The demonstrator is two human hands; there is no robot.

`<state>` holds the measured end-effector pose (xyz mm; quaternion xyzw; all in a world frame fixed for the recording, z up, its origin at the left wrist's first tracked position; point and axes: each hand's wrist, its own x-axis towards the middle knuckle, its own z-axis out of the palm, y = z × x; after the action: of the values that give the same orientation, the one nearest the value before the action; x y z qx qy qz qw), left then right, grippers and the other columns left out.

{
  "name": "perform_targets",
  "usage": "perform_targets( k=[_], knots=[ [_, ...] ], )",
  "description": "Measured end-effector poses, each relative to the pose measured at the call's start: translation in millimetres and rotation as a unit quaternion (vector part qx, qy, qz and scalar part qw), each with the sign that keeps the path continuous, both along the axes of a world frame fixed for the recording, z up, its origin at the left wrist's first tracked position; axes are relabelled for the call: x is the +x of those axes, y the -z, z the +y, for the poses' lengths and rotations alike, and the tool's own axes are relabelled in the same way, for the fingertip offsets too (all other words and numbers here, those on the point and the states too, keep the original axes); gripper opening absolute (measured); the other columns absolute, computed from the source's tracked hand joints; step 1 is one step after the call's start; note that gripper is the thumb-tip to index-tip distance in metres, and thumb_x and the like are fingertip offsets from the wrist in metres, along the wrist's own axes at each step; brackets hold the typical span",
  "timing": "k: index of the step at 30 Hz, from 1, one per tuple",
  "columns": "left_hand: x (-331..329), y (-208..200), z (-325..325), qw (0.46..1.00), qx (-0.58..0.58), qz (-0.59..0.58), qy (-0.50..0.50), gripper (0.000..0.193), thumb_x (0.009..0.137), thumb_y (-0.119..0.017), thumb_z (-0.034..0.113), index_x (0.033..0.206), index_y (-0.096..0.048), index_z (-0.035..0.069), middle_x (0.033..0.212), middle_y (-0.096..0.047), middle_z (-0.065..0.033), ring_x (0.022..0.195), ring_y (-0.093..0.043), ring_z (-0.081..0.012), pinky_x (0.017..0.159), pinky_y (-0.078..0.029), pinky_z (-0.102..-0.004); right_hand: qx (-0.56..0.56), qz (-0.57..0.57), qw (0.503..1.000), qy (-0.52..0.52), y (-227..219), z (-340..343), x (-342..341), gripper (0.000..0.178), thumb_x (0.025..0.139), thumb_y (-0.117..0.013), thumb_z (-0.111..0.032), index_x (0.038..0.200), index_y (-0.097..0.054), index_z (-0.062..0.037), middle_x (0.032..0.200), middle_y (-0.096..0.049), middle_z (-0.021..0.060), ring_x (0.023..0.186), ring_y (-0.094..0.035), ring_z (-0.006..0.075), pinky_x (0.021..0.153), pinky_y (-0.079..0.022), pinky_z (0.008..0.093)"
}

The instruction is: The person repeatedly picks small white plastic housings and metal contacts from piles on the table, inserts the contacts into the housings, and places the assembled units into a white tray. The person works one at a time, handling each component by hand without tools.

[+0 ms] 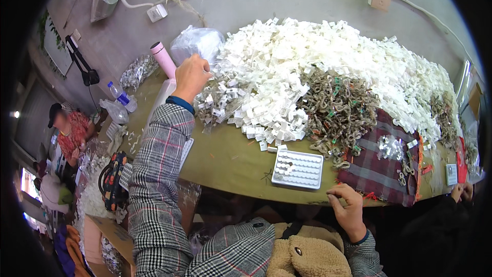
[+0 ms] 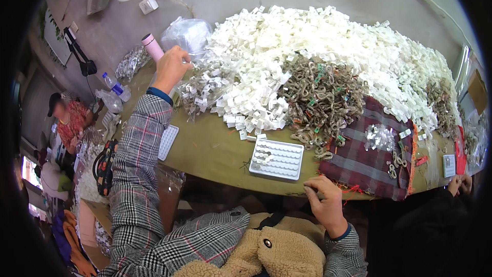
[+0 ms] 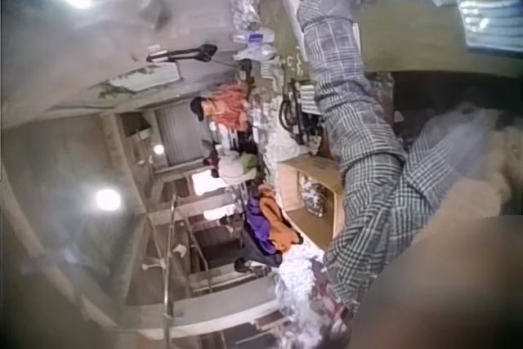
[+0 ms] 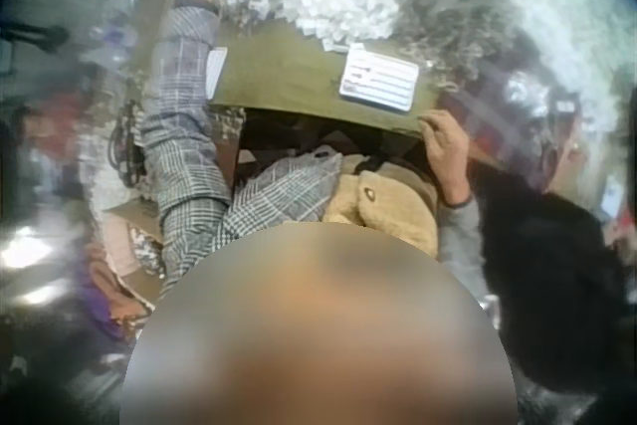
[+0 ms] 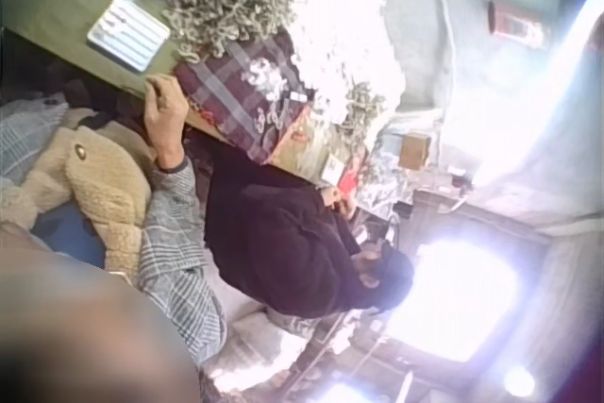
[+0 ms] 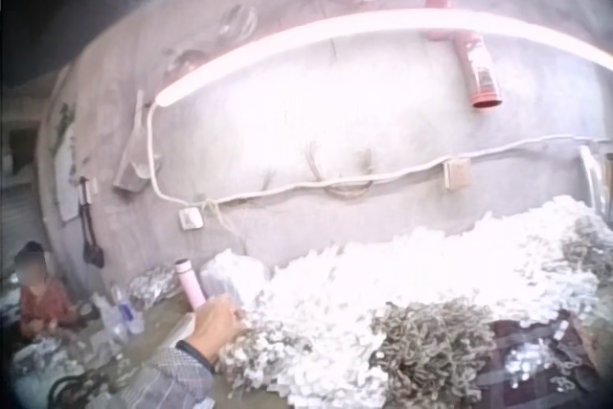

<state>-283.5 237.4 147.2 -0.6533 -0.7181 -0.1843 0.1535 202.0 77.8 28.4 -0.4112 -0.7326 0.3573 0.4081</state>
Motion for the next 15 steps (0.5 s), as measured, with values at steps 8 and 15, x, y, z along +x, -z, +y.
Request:
perform_targets(
  k=[8, 15],
  knots=[
    [-79.0, 45.1, -0.9, 0.972, -0.223, -0.074, 0.011, 0.069, 0.068, -0.073, -0.003, 0.133, -0.06, 0.017, 0.126, -0.059, -0.0233, 0.108, -0.062, -0.0393, 0.098, -0.049, -0.0382, -0.009, -0.043, 0.999, -0.029, 9.8, 7.8, -19.4, 0.013, 0.081, -0.069, 0.006, 0.093, -0.067, 0.0031, 0.086, -0.067, 0.0147, 0.075, -0.066, 0.026, 0.067, -0.051, 0.0312],
    [-125.6, 54.6, -18.7, 0.998, -0.052, -0.02, -0.036, 0.066, 0.075, -0.058, -0.013, 0.136, -0.056, 0.012, 0.114, -0.063, -0.0224, 0.111, -0.06, -0.0388, 0.094, -0.048, -0.0422, -0.022, -0.076, 0.995, -0.052, 13.7, 15.5, -32.1, 0.013, 0.081, -0.069, 0.006, 0.093, -0.067, 0.0029, 0.084, -0.066, 0.0157, 0.075, -0.065, 0.0286, 0.067, -0.051, 0.0322]
  ],
)
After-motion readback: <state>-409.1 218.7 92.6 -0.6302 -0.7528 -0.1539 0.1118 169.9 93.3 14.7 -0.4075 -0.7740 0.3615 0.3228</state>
